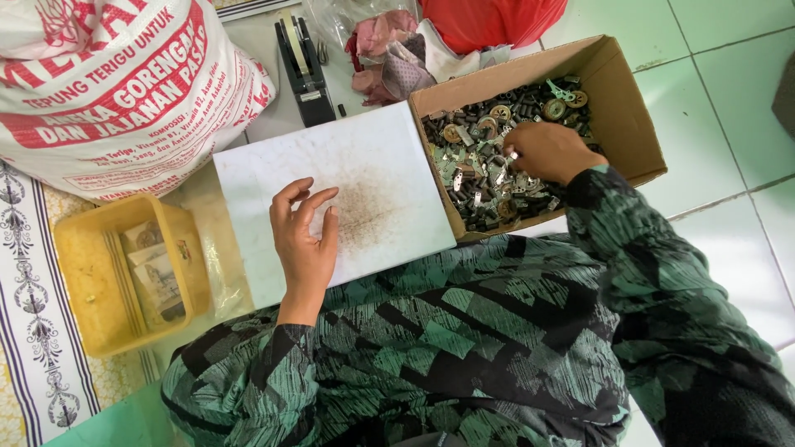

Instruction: The person sorts small metal parts from a cardboard box, places them on a white board, and packs them into clear plastic bags. They repeat this process for different types of parts, including dark cylindrical pieces, and place the sealed bags into a yellow container.

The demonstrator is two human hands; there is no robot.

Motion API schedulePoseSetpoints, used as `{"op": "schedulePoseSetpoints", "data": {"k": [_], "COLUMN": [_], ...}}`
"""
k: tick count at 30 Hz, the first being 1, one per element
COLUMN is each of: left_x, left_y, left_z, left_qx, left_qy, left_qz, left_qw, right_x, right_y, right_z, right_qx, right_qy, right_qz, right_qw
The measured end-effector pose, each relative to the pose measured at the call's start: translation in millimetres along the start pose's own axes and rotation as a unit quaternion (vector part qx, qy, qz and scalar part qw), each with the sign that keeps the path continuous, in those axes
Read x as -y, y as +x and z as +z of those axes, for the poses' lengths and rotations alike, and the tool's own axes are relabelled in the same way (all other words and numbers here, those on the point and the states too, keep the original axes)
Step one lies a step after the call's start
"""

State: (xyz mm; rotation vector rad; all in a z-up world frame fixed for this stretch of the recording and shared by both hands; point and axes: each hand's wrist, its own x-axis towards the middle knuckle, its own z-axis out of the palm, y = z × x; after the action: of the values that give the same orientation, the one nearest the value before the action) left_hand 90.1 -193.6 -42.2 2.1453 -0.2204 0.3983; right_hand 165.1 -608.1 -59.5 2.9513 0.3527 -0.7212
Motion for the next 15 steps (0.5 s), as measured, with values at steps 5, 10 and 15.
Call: {"op": "schedulePoseSetpoints", "data": {"k": [5, 10, 15], "left_x": [-1, -10, -41], "left_y": [-1, -3, 7], "left_z": [-4, -9, -4], "left_qx": [0.005, 0.015, 0.032], "left_qy": [0.003, 0.003, -0.006], "left_qz": [-0.001, -0.002, 0.072], "left_qw": [1.0, 1.0, 0.997], "right_x": [76, 52, 5], "right_y": [4, 23, -39], "right_z": [-14, 34, -24], "right_qx": [0.003, 0.007, -0.101], "right_qy": [0.031, -0.029, 0.238], "right_qz": [-0.119, -0.171, 0.029], "right_qw": [0.992, 0.985, 0.966]}}
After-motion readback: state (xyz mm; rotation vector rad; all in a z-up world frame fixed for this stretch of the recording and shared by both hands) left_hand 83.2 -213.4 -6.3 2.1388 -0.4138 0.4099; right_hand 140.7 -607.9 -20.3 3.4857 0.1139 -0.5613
